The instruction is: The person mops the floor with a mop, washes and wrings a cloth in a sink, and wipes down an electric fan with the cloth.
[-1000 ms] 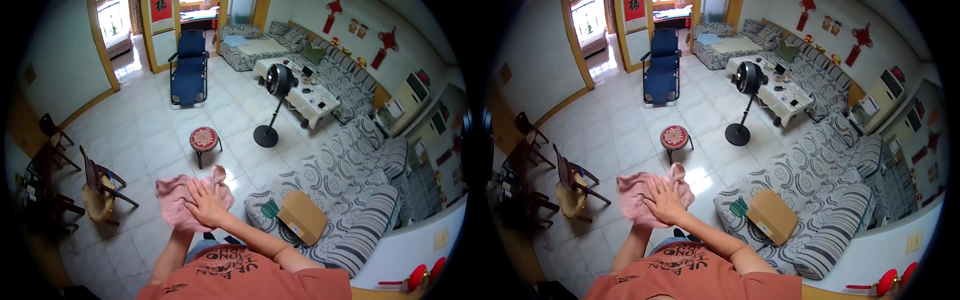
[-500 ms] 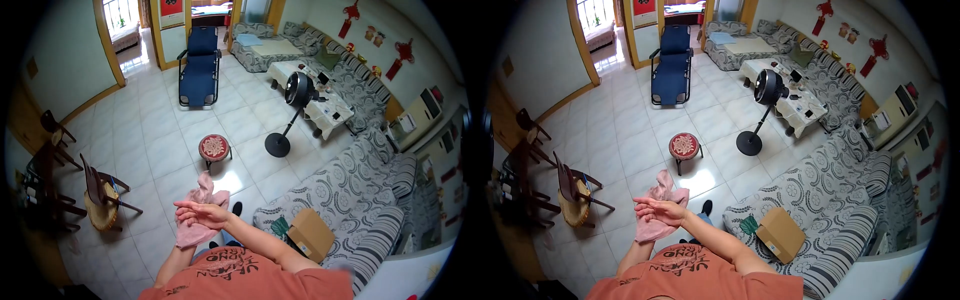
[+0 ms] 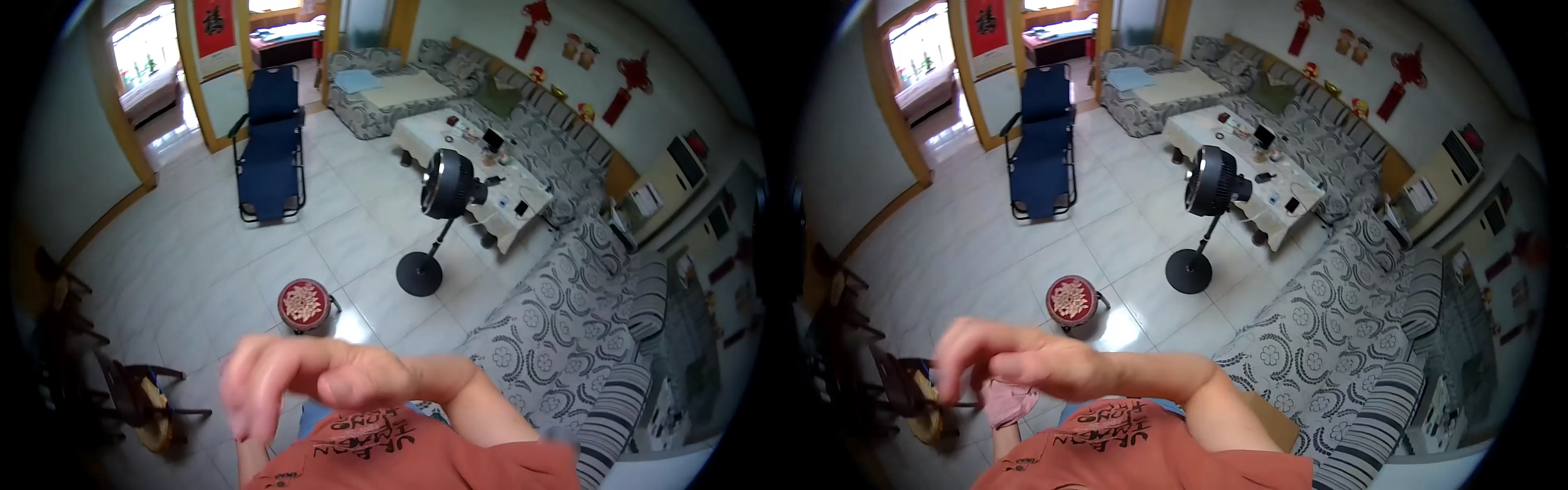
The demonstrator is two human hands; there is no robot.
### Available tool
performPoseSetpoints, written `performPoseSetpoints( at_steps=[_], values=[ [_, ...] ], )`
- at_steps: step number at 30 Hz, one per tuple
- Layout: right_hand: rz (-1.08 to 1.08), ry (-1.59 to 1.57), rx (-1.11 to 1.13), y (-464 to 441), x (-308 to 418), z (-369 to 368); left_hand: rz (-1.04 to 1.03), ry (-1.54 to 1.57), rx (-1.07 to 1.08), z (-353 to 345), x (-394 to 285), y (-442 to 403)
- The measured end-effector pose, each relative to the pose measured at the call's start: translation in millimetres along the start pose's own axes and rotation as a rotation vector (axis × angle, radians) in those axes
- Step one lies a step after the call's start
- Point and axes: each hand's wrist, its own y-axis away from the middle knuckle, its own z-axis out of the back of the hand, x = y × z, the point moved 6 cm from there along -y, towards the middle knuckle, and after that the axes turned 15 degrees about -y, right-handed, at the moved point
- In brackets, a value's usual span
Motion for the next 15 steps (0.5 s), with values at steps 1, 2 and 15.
performPoseSetpoints(
  at_steps=[1,2,15],
  values=[
    [0.014,0.029,0.113,-13,22,-4,0.096,-0.088,0.042,8,29,-5],
    [0.022,-0.064,0.161,-23,34,-10,0.200,-0.135,0.054,11,59,-1],
    [0.325,-0.315,0.181,-73,132,114,0.585,-0.646,-0.021,196,71,-71]
  ],
)
